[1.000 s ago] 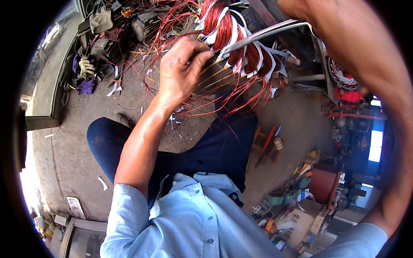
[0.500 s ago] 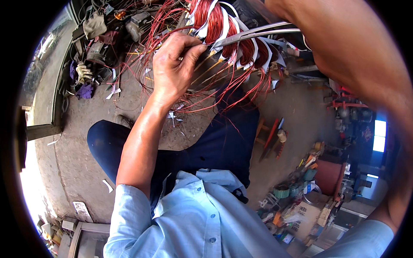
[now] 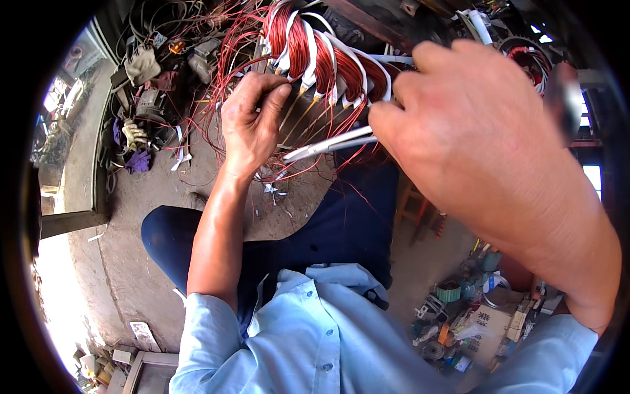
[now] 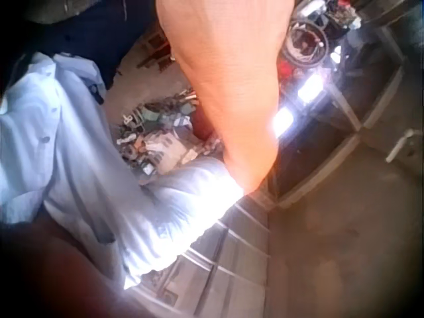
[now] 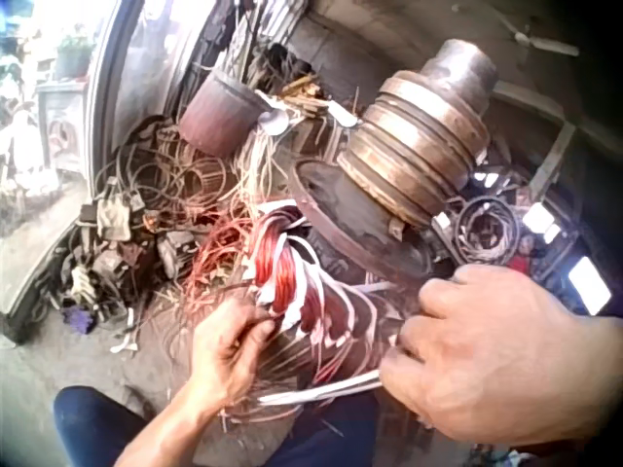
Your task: The person is winding copper wires into the slots of a motor stator and trimming the excess wire with scissors. They use a flat metal tool to push the wires and insulation paper into place.
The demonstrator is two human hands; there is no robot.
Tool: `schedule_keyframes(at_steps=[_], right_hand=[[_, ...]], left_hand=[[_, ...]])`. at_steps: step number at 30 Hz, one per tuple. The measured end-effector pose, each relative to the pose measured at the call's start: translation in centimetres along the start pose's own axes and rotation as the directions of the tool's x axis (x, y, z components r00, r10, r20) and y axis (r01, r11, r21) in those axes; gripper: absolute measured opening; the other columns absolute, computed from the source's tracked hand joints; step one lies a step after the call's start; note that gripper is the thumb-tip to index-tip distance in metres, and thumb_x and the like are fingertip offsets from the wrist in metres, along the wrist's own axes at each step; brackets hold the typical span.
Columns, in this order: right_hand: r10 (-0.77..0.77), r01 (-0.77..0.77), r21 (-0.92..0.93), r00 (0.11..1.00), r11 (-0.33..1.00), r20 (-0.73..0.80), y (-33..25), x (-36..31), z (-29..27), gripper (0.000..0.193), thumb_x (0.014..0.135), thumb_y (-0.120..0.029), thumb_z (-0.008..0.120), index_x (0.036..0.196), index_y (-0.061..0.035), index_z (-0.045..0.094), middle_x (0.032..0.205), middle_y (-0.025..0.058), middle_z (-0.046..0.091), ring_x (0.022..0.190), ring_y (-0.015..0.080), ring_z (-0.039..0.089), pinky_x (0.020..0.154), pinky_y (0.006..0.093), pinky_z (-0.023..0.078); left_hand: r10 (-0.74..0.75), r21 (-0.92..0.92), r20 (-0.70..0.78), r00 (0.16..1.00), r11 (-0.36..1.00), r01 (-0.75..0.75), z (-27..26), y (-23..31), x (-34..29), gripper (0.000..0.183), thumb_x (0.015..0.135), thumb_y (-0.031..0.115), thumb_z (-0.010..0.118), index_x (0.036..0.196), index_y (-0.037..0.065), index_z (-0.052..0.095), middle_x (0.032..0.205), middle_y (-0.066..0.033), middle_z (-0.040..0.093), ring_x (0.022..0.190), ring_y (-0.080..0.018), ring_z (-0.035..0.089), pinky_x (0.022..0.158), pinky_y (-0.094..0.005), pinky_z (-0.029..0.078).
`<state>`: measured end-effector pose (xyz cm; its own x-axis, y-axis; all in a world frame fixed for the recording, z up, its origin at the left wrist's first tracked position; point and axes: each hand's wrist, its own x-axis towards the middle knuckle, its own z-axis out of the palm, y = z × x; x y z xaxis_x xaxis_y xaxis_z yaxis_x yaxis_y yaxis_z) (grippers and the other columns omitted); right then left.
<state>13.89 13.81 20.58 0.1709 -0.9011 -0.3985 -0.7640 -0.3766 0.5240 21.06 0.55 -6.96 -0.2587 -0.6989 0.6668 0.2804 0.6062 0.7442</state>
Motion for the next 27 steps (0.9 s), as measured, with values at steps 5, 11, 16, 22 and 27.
schedule_keyframes(at_steps=[5, 11, 16, 22, 27], right_hand=[[0.209, -0.178, 0.417, 0.977, 0.891, -0.031, -1.6, -6.8, 6.9, 0.019, 0.077, -0.013, 0.076, 0.092, -0.0058, 0.066, 0.081, 0.0099, 0.065, 0.085, 0.0309, 0.065, 0.074, 0.0448, 0.052], [0.709, -0.173, 0.985, 0.695, 0.002, 0.12, -11.8, -10.1, 19.7, 0.022, 0.088, 0.001, 0.075, 0.109, 0.001, 0.067, 0.095, 0.0118, 0.075, 0.078, 0.0188, 0.074, 0.069, 0.0313, 0.057], [0.843, 0.369, 0.869, 0.53, -0.329, 0.093, -21.3, -3.5, 23.2, 0.021, 0.094, 0.005, 0.074, 0.112, 0.0024, 0.062, 0.094, 0.0064, 0.074, 0.081, 0.0084, 0.069, 0.071, 0.0248, 0.057], [0.896, 0.688, 0.67, 0.437, -0.279, -0.076, -19.6, 1.7, 19.9, 0.034, 0.099, 0.003, 0.07, 0.128, 0.0008, 0.053, 0.123, 0.0148, 0.072, 0.106, 0.019, 0.074, 0.09, 0.0342, 0.061], [0.923, 0.738, 0.667, 0.32, -0.101, -0.214, -15.9, 4.8, 18.7, 0.043, 0.1, 0.001, 0.07, 0.136, 0.0015, 0.048, 0.136, 0.0204, 0.064, 0.121, 0.0279, 0.069, 0.102, 0.0419, 0.057]], left_hand=[[0.061, 0.165, 0.025, 0.998, 0.984, -0.064, -1.1, 0.8, -0.7, 0.011, 0.094, 0.005, 0.074, 0.105, 0.003, 0.073, 0.089, -0.0138, 0.067, 0.078, -0.0322, 0.066, 0.072, -0.04, 0.053], [0.104, 0.329, 0.118, 0.988, 0.934, -0.138, -0.1, 4.3, -1.5, 0.068, 0.081, 0.035, 0.09, 0.134, 0.004, 0.062, 0.122, -0.0185, 0.061, 0.11, -0.0371, 0.059, 0.096, -0.048, 0.049], [-0.05, 0.547, 0.206, 0.977, 0.834, -0.073, 1.9, 7.1, -0.5, 0.054, 0.083, 0.017, 0.083, 0.132, 0.004, 0.065, 0.126, -0.0158, 0.063, 0.119, -0.0353, 0.058, 0.106, -0.047, 0.046], [0.014, 0.425, 0.217, 0.976, 0.899, -0.108, 0.1, 5.4, 0.9, 0.031, 0.091, -0.004, 0.068, 0.122, 0.003, 0.071, 0.111, -0.0158, 0.067, 0.101, -0.0345, 0.066, 0.086, -0.0426, 0.055], [0.173, 0.55, 0.261, 0.95, 0.782, -0.294, 0.9, 5.3, 0.0, 0.044, 0.094, 0.001, 0.07, 0.137, 0.004, 0.065, 0.119, -0.0176, 0.064, 0.105, -0.0355, 0.063, 0.09, -0.0449, 0.053]])
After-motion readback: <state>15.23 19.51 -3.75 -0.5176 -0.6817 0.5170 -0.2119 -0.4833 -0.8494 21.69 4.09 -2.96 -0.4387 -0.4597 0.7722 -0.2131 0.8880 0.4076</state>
